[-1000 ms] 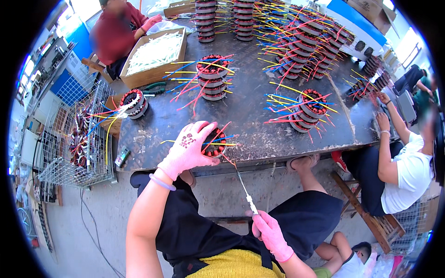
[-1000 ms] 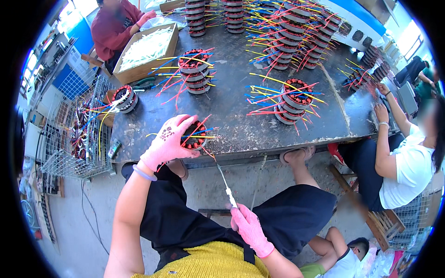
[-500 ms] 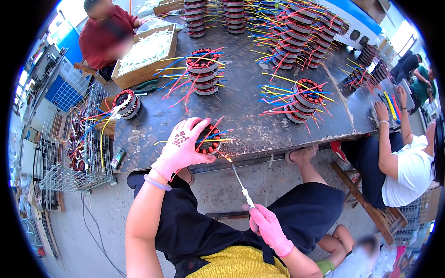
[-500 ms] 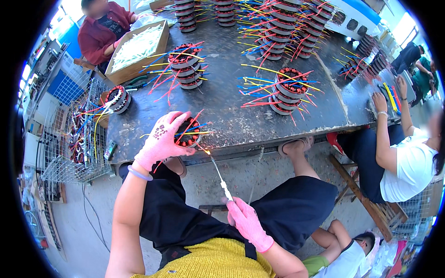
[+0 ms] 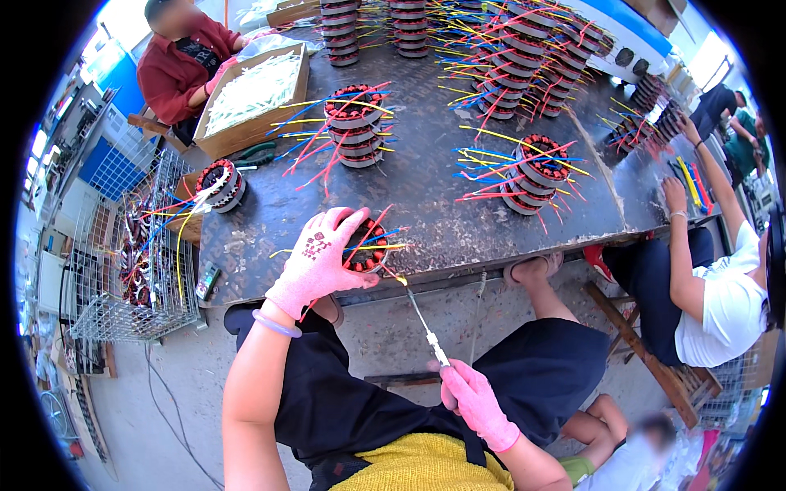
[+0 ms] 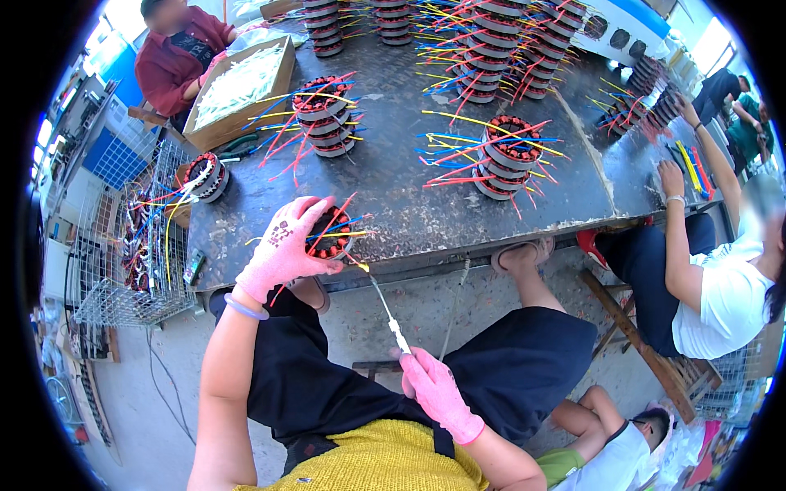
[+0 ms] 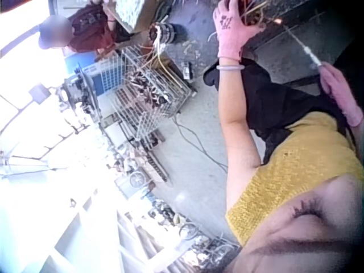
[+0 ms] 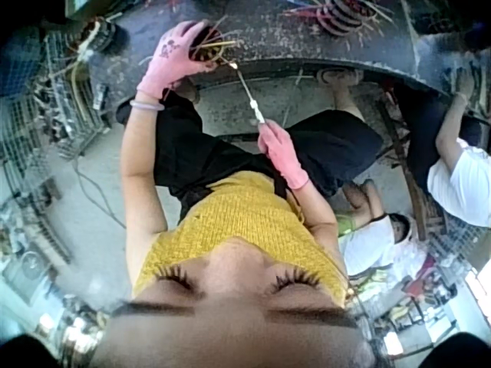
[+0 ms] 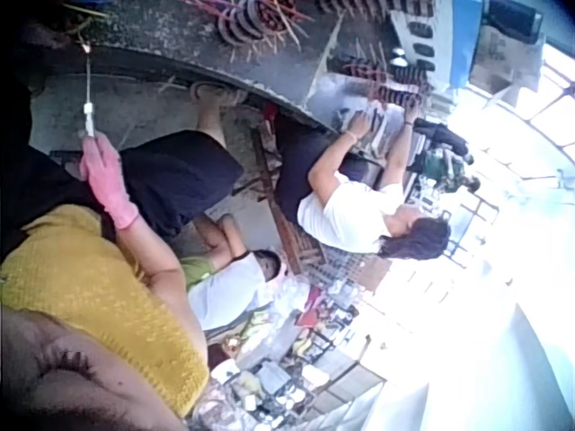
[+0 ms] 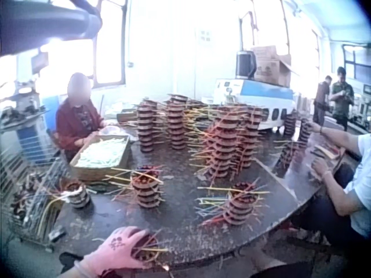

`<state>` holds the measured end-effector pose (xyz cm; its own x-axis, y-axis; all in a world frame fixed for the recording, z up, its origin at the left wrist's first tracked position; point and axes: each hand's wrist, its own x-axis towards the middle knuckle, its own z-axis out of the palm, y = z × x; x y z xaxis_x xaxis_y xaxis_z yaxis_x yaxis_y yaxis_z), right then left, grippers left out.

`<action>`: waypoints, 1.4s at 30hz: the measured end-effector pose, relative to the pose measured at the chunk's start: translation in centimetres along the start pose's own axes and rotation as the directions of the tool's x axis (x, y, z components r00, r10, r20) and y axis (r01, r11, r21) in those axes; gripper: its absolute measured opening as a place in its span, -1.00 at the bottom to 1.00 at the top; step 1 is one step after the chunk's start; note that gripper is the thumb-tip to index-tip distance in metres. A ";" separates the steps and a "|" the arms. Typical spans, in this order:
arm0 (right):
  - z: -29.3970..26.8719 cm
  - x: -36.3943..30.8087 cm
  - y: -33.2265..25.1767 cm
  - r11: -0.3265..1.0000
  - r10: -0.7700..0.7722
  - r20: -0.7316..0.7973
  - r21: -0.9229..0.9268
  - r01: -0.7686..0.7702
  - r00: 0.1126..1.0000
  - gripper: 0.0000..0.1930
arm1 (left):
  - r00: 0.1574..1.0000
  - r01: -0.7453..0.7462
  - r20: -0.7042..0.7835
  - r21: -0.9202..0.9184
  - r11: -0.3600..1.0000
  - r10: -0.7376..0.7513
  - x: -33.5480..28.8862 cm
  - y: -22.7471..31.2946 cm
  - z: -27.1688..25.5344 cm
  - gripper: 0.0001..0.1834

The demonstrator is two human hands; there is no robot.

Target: The person uses a soldering iron to apply solder to wires connected to a central motor or electronic component, handling multiple similar units on a workbench alongside other people.

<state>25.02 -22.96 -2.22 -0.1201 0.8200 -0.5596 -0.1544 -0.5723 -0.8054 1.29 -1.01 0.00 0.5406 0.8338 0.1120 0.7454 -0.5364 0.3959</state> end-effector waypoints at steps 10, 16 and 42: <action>0.0 -0.1 0.1 0.999 0.022 -0.011 0.045 -0.021 1.000 -0.66 | 0.998 -0.052 0.016 -0.034 0.998 0.052 0.2 -0.5 -0.1 0.09; -0.1 0.0 0.2 0.999 0.001 -0.008 -0.036 -0.001 1.000 -0.64 | 0.999 -0.030 0.018 -0.030 0.999 0.031 0.1 -0.6 0.0 0.08; 0.0 0.1 0.4 0.998 -0.032 0.014 0.051 0.032 0.999 -0.67 | 0.999 -0.033 0.009 -0.032 0.999 0.033 0.2 -0.1 -0.1 0.08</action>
<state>24.94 -23.08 -2.59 -0.1289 0.8379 -0.5304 -0.2076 -0.5458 -0.8118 1.28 -0.80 0.07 0.5686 0.8143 0.1167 0.7144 -0.5592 0.4207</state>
